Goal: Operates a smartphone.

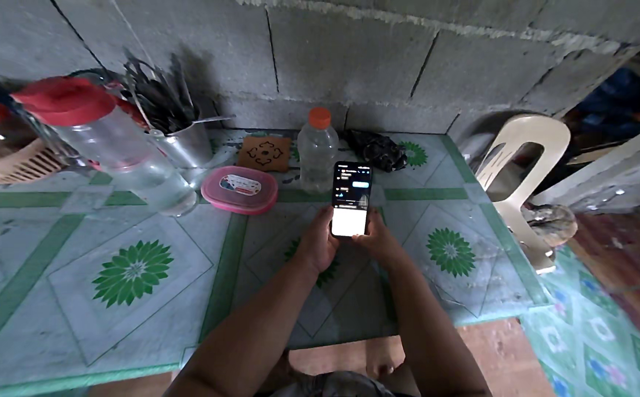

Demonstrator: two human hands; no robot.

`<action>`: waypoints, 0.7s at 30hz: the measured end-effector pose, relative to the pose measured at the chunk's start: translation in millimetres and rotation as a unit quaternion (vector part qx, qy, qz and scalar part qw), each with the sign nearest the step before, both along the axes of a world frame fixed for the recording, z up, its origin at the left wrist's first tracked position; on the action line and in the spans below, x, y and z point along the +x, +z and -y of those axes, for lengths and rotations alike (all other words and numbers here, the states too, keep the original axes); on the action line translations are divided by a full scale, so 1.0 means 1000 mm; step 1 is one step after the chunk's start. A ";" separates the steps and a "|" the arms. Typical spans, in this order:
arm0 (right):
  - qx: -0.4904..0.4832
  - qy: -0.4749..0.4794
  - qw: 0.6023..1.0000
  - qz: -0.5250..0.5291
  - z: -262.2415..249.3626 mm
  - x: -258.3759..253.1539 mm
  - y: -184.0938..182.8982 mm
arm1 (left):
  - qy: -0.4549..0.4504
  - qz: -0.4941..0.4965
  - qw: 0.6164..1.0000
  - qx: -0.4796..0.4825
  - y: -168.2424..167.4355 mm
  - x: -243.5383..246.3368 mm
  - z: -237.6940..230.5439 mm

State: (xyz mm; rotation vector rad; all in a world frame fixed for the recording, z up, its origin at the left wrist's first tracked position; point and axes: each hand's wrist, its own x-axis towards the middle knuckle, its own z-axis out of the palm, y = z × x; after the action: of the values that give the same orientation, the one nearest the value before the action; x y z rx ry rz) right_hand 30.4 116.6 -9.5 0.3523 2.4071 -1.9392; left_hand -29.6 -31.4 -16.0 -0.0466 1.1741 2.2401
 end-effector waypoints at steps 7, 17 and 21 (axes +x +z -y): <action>-0.055 -0.005 0.998 -0.012 0.004 0.003 0.005 | -0.016 0.001 1.000 0.014 -0.004 -0.002 0.000; -0.009 -0.005 1.000 0.008 0.003 0.002 0.004 | -0.017 0.001 1.000 0.023 -0.005 -0.002 0.000; 0.003 -0.007 1.000 0.013 0.003 0.001 0.003 | -0.020 0.002 0.999 0.027 -0.005 -0.002 0.000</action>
State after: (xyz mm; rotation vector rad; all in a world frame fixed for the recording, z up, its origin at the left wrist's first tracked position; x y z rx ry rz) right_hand 31.3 113.9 -6.9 0.3921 2.4011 -1.9223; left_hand -31.8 -30.9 -21.3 -0.0063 1.1024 2.2331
